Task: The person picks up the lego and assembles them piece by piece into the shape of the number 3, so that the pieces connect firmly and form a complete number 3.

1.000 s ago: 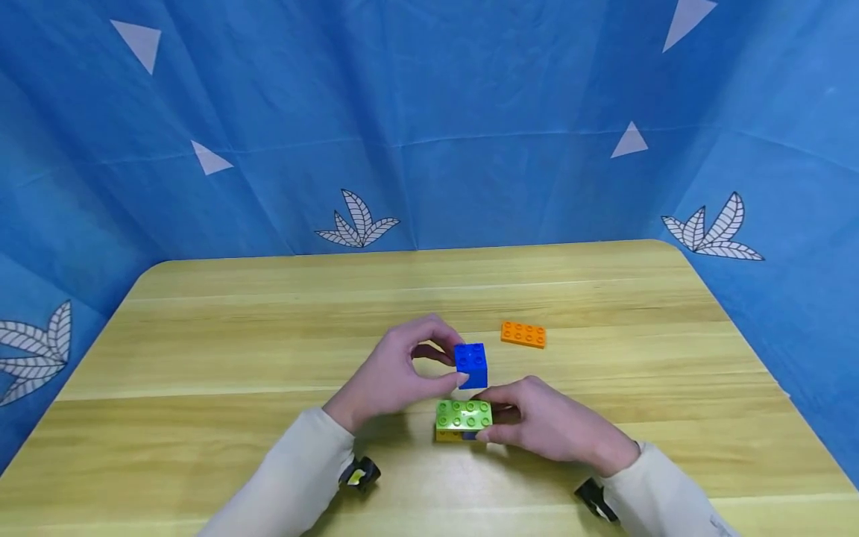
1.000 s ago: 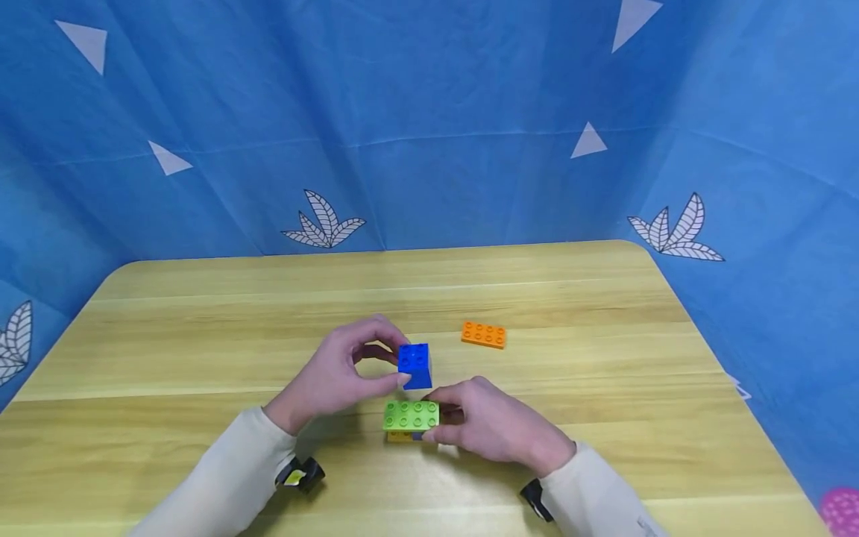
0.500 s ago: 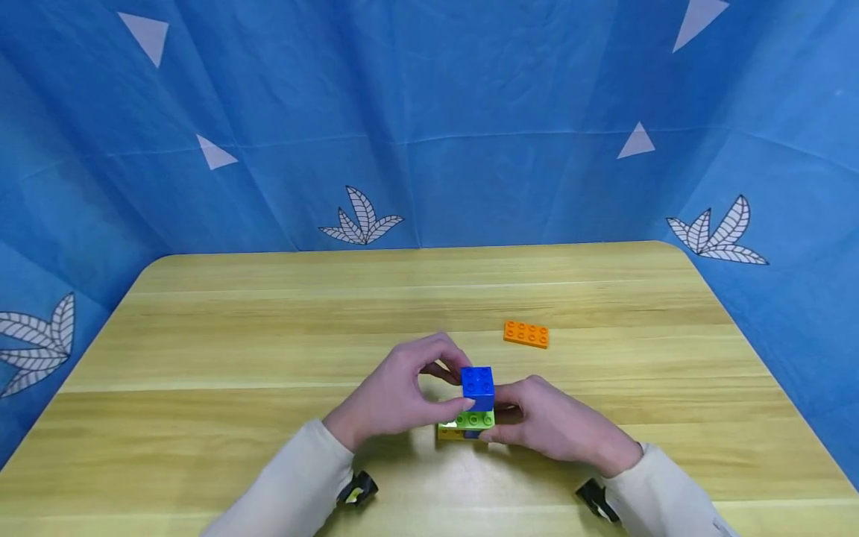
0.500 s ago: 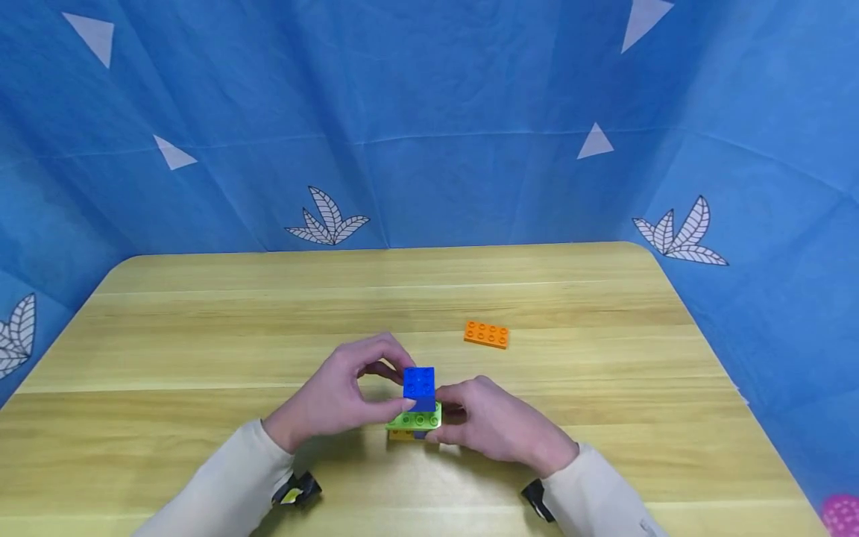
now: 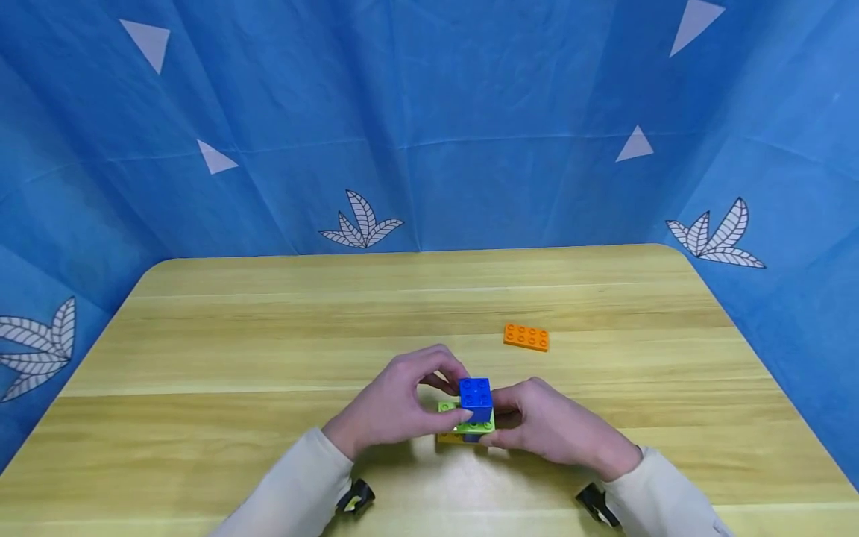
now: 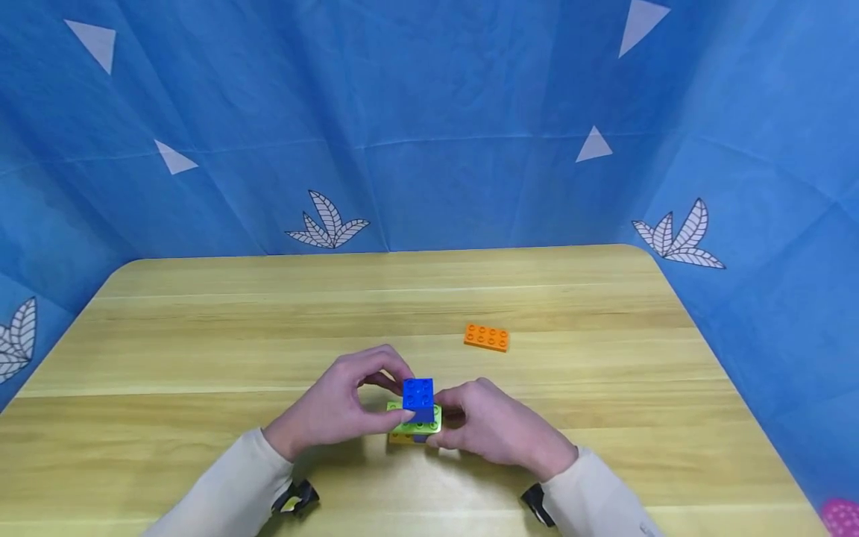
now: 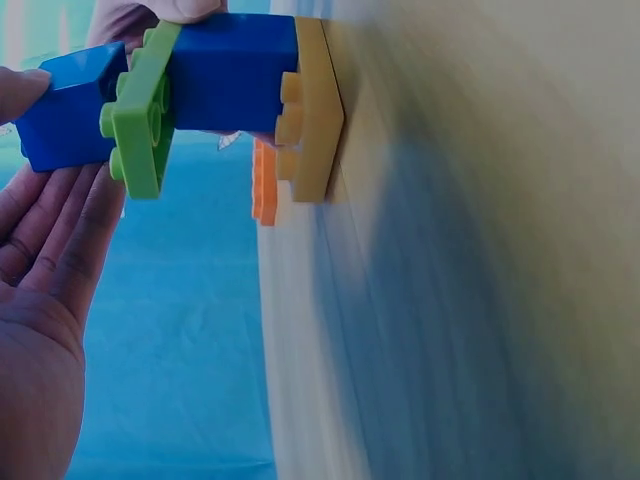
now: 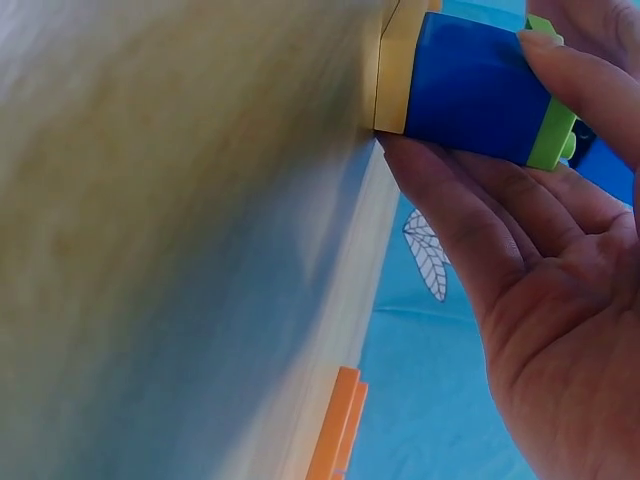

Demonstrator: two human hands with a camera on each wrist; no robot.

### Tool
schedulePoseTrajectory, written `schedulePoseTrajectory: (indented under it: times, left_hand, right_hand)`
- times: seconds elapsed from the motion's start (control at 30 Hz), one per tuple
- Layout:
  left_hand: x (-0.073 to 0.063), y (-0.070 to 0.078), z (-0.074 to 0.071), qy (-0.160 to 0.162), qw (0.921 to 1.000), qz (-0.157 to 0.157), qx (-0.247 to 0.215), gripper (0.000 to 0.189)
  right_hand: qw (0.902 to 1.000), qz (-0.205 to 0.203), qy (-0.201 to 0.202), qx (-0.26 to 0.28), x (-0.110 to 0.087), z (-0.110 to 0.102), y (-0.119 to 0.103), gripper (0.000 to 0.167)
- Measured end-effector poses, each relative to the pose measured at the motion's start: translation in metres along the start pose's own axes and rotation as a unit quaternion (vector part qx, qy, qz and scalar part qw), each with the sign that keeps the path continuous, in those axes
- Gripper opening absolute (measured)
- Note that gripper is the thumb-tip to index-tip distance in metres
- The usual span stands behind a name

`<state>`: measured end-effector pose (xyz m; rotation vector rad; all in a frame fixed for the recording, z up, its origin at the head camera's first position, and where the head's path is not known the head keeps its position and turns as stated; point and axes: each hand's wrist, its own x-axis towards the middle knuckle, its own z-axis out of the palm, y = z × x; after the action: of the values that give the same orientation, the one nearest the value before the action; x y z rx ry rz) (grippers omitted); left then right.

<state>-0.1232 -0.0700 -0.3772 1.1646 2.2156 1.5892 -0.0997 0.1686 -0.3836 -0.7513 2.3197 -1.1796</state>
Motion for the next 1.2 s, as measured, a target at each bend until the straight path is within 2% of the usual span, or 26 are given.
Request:
schedulePoseTrajectory:
  times: [0.3,0.6,0.83,1.2]
  left_hand:
    - [-0.0008,0.0029,0.0049,-0.02,0.9997,0.009,0.007,0.028]
    - [-0.0031,0.0049,0.0047,-0.031,0.9971,0.005,0.07,0.032]
    - [-0.0013,0.007,0.0045,-0.04,0.9954,-0.004,0.087,0.03]
    - [-0.0007,0.008,0.0068,-0.045,0.9927,0.009,0.112,0.029]
  right_hand:
    - [0.9999,0.0,-0.001,0.012,0.0003,0.0001,0.0001,0.022]
    - [0.9999,0.005,-0.003,0.01,-0.0004,0.0002,0.0008,0.026]
    - [0.9999,0.013,-0.005,0.006,0.0009,0.0001,0.0011,0.025]
    - [0.9999,0.01,-0.005,-0.001,0.0007,0.0007,0.003,0.027]
